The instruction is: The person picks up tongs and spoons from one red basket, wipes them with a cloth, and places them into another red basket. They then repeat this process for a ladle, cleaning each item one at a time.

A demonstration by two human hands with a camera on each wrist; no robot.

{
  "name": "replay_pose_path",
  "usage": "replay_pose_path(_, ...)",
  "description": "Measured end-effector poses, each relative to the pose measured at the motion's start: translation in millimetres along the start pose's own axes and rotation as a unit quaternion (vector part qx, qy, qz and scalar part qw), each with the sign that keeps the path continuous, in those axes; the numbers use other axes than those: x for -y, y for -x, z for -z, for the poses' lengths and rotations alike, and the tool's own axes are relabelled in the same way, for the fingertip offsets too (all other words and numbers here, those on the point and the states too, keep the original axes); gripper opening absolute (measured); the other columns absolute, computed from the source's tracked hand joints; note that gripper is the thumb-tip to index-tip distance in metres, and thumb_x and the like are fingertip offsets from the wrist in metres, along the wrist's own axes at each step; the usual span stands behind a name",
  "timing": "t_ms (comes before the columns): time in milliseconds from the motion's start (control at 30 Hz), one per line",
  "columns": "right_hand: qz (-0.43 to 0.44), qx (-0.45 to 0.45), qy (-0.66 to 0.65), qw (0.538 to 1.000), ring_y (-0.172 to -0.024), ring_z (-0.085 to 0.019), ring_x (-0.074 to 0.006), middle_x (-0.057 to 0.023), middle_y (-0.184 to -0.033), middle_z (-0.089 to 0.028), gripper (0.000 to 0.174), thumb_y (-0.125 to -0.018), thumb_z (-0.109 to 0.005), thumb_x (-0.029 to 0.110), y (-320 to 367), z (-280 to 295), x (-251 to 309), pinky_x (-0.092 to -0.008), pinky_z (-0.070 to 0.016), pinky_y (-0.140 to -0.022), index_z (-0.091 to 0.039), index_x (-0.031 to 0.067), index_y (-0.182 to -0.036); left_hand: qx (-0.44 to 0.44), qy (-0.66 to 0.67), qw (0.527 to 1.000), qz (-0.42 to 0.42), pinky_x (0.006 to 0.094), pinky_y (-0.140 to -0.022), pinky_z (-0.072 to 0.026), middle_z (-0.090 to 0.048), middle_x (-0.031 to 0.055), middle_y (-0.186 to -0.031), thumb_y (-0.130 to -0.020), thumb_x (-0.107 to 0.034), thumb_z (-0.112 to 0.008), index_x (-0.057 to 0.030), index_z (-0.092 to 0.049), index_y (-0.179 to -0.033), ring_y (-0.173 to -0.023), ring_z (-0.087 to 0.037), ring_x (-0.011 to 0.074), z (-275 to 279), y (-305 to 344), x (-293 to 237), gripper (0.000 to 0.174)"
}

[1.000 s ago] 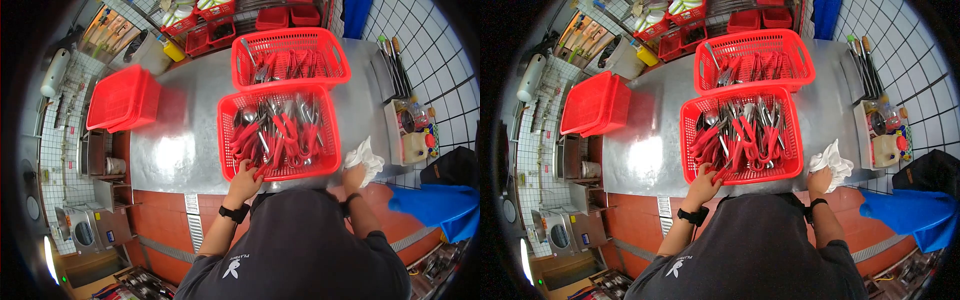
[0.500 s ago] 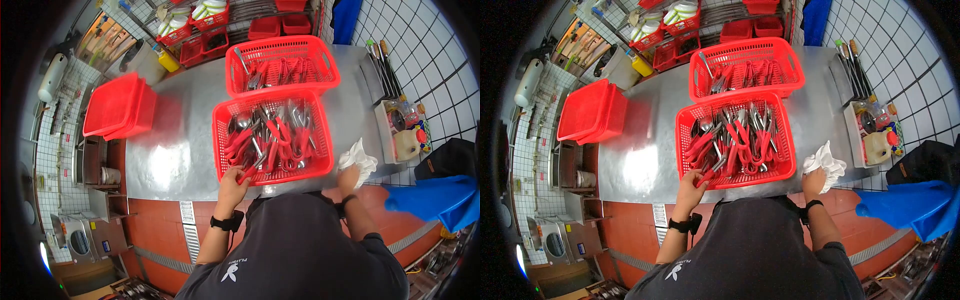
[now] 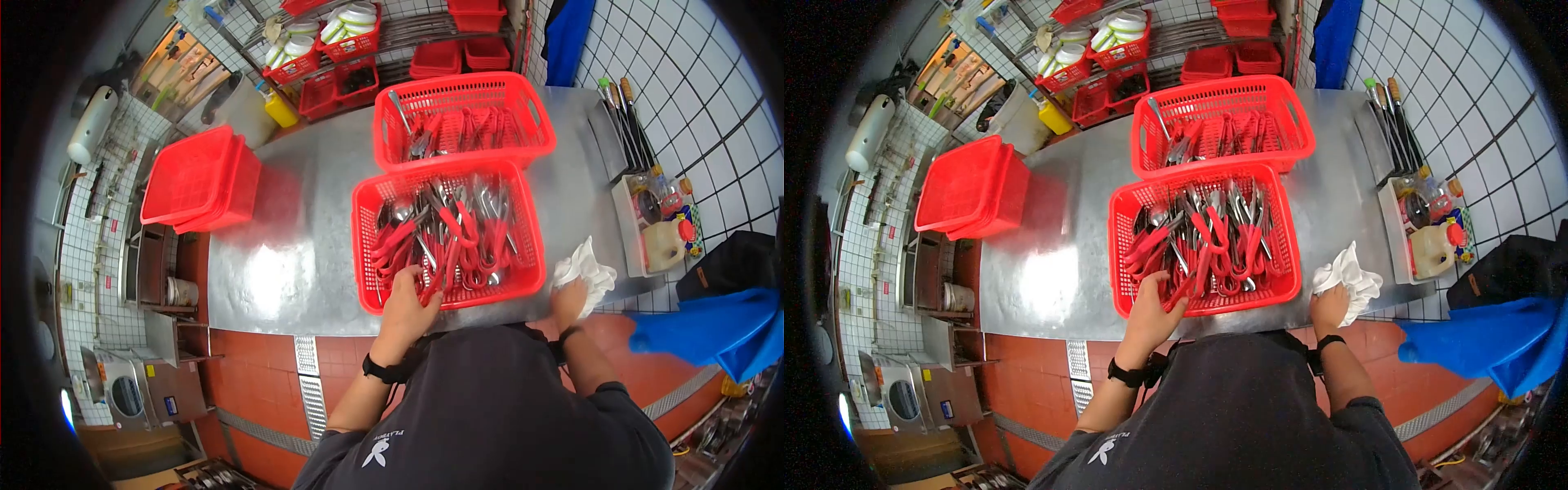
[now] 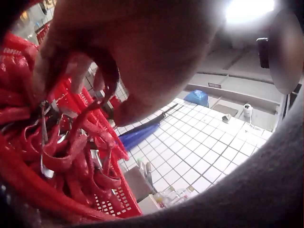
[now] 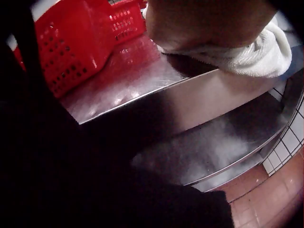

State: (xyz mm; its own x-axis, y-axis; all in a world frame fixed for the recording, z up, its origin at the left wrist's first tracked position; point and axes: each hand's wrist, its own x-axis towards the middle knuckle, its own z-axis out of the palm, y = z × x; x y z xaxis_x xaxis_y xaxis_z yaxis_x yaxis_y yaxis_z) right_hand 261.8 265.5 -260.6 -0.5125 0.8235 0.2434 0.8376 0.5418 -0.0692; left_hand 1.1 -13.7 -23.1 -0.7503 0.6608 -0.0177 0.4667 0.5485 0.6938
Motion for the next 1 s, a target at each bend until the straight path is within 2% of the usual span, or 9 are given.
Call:
replay_pose_path(133, -0.008, -0.012, 0.011, 1.0, -0.106, -0.055, -0.0362, -0.0161, -0.106, -0.059, 0.047, -0.069, -0.077, 0.022, 1, 6, 6, -0.0456, -0.0431, -0.094, -0.061, 0.0, -0.108, 0.047, -0.025, 0.996, -0.067, 0.0429, -0.097, -0.0479, -0.052, 0.0233, -0.129, -0.08, -0.013, -0.073, -0.0001, -0.049, -0.124, -0.116, -0.056, 0.0401, -5, 9, 11, 0.052)
replay_pose_path(267, -0.029, 0.002, -0.014, 0.999, -0.104, -0.055, -0.0383, -0.0184, -0.107, -0.059, 0.045, -0.069, -0.075, 0.018, -2, 5, 7, -0.0472, -0.0433, -0.093, -0.061, -0.0002, -0.108, 0.057, -0.038, 0.994, -0.079, 0.0446, -0.089, -0.0511, -0.061, 0.0201, -0.116, -0.084, -0.006, -0.064, -0.0029, -0.054, -0.12, -0.106, -0.061, 0.0394, -6, 10, 2, 0.038)
replay_pose_path(400, -0.021, -0.004, -0.02, 1.0, -0.105, -0.055, -0.0388, -0.0189, -0.109, -0.059, 0.048, -0.069, -0.075, 0.018, -4, 12, 10, -0.0472, -0.044, -0.093, -0.061, -0.0005, -0.111, 0.007, -0.07, 0.995, -0.072, 0.0435, -0.087, -0.0523, -0.064, 0.0163, -0.111, -0.08, -0.001, -0.06, -0.0034, -0.061, -0.111, -0.104, -0.063, 0.0356, -14, 5, 3, 0.031)
replay_pose_path(433, -0.023, 0.0, -0.022, 1.0, -0.105, -0.055, -0.0388, -0.0189, -0.109, -0.059, 0.048, -0.069, -0.075, 0.018, 0, 5, 8, -0.0472, -0.044, -0.093, -0.061, -0.0005, -0.111, -0.009, -0.11, 0.986, -0.123, 0.0418, -0.084, -0.0532, -0.065, 0.0136, -0.109, -0.077, -0.002, -0.063, -0.0055, -0.064, -0.109, -0.099, -0.064, 0.0337, -26, 5, 9, 0.032)
replay_pose_path(500, -0.01, -0.042, 0.016, 0.999, -0.106, -0.055, -0.0381, -0.0182, -0.111, -0.059, 0.049, -0.069, -0.076, 0.018, 3, -9, 1, -0.0468, -0.0438, -0.093, -0.062, 0.0003, -0.112, 0.009, -0.155, 0.98, -0.125, 0.0414, -0.082, -0.0533, -0.065, 0.0122, -0.108, -0.076, -0.004, -0.064, -0.0074, -0.064, -0.109, -0.096, -0.063, 0.0335, -43, 3, 7, 0.033)
replay_pose_path(600, -0.026, -0.015, 0.011, 0.999, -0.107, -0.055, -0.0376, -0.0178, -0.112, -0.059, 0.049, -0.069, -0.077, 0.019, 1, -7, 2, -0.0466, -0.0438, -0.094, -0.062, 0.0013, -0.112, -0.006, -0.235, 0.959, -0.16, 0.0411, -0.078, -0.0528, -0.064, 0.0096, -0.107, -0.075, -0.01, -0.068, -0.0106, -0.065, -0.108, -0.086, -0.062, 0.0326, -76, 2, 20, 0.033)
replay_pose_path(833, -0.073, 0.01, -0.018, 0.997, -0.108, -0.055, -0.0365, -0.0166, -0.112, -0.06, 0.05, -0.069, -0.078, 0.02, -2, 13, 12, -0.0465, -0.0427, -0.096, -0.062, 0.0021, -0.113, 0.09, -0.077, 0.984, -0.134, 0.0471, -0.096, -0.0485, -0.057, 0.0189, -0.126, -0.082, -0.021, -0.072, -0.0039, -0.054, -0.126, -0.112, -0.057, 0.0418, -45, 3, 20, 0.051)
replay_pose_path(900, -0.039, 0.008, -0.015, 0.999, -0.109, -0.055, -0.0361, -0.0162, -0.112, -0.06, 0.05, -0.069, -0.077, 0.019, -2, 12, 9, -0.0463, -0.0421, -0.098, -0.062, 0.0016, -0.113, 0.101, 0.003, 0.987, -0.122, 0.048, -0.103, -0.045, -0.051, 0.023, -0.135, -0.082, -0.027, -0.076, -0.0031, -0.048, -0.133, -0.124, -0.05, 0.0453, -33, 2, 25, 0.063)
replay_pose_path(1000, -0.019, 0.007, 0.002, 1.0, -0.11, -0.055, -0.0368, -0.0168, -0.112, -0.06, 0.05, -0.069, -0.077, 0.019, 1, 3, 3, -0.0463, -0.0417, -0.099, -0.061, 0.001, -0.112, 0.098, -0.01, 0.991, -0.088, 0.0458, -0.106, -0.0433, -0.043, 0.0248, -0.142, -0.083, -0.031, -0.078, -0.0013, -0.046, -0.135, -0.128, -0.048, 0.0435, -15, 4, 20, 0.068)
